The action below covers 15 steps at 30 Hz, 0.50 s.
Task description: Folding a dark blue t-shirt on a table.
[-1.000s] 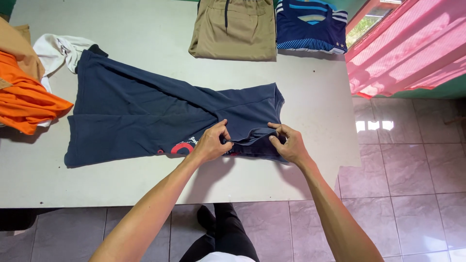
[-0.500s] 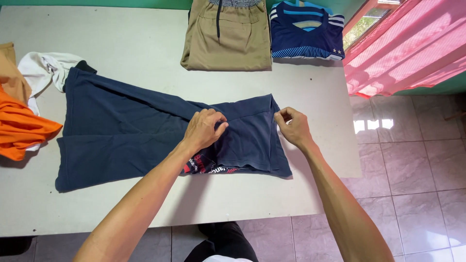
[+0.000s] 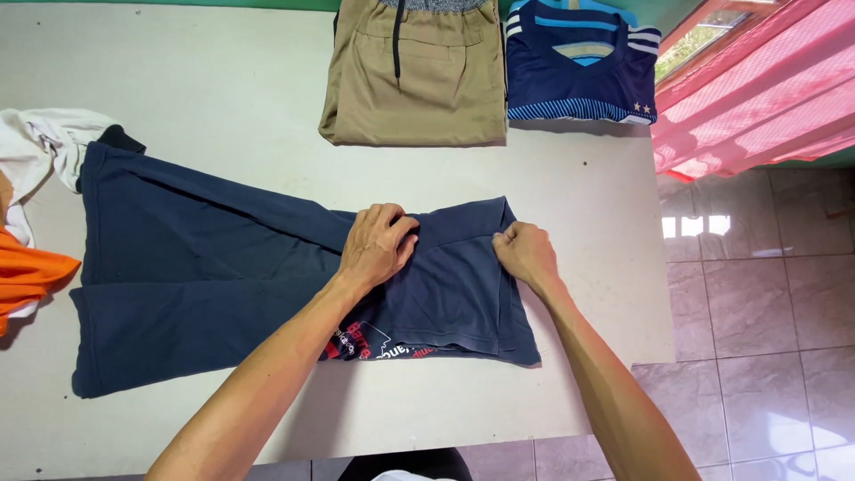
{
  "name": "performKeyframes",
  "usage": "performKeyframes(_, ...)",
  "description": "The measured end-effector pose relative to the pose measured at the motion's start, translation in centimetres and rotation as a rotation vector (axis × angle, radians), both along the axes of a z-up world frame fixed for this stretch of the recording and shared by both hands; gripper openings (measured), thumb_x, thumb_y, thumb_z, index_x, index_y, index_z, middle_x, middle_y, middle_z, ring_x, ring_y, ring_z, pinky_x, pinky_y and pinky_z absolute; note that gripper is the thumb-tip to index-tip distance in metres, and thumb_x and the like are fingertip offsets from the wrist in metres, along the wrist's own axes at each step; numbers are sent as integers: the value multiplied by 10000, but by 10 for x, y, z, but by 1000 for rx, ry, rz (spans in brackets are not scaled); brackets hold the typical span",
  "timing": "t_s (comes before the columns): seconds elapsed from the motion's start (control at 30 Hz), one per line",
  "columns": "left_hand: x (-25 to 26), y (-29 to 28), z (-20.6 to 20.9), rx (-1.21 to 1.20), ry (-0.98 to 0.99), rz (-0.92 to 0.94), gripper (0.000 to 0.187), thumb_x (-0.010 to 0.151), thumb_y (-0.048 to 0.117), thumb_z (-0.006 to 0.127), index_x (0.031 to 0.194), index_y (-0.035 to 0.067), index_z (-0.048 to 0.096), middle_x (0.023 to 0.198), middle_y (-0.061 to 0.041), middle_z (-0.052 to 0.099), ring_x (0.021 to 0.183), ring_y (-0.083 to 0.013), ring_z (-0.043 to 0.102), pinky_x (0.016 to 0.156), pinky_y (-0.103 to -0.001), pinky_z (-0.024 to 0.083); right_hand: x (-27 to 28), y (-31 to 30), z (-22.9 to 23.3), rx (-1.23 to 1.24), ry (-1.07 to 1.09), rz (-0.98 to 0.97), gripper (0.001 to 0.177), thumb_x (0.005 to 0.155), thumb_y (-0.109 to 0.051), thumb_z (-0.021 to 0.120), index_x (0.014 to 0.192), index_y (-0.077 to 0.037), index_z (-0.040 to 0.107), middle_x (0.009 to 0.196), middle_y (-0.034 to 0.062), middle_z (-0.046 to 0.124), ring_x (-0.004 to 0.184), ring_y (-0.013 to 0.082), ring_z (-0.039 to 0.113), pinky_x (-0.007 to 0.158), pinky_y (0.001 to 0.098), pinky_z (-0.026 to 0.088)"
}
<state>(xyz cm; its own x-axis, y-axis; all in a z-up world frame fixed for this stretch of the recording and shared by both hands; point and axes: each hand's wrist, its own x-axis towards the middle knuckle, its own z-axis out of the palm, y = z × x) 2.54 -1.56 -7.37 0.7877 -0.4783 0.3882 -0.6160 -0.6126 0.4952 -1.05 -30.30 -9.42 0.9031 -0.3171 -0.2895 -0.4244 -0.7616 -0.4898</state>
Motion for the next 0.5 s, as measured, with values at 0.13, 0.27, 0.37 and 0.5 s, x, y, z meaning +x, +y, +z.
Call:
performKeyframes(0.13,-2,2,-4,0,-28,9,182,824,172,795,984,104,743,990,-62,621,947,-251,591,849,-403,459,-3,-25,-7,13,26,-36,315,823,-293,731,710,1,724,650,150,707,614,262,705,653,393,566)
performKeyframes(0.27,-7,10,-3,33,-44,-110,198,786,242,828,867,103,712,903,-59,592,897,-241,577,838,-395,458,0,-9,12,121,25,-12,348,877,-362,727,783,-28,754,640,144,701,590,220,655,610,382,539)
performKeyframes(0.37,-15,13,-3,62,-33,-154,249,763,286,846,835,95,703,869,-59,585,869,-244,568,823,-395,456,0,10,23,106,94,-32,399,883,-413,754,782,-27,756,650,138,696,591,215,643,598,385,527)
performKeyframes(0.5,-16,10,-16,97,-35,-152,193,793,258,833,840,118,708,867,-37,591,865,-228,567,809,-379,452,-3,9,4,64,59,2,357,882,-350,729,754,-18,748,642,127,713,583,221,671,606,383,526)
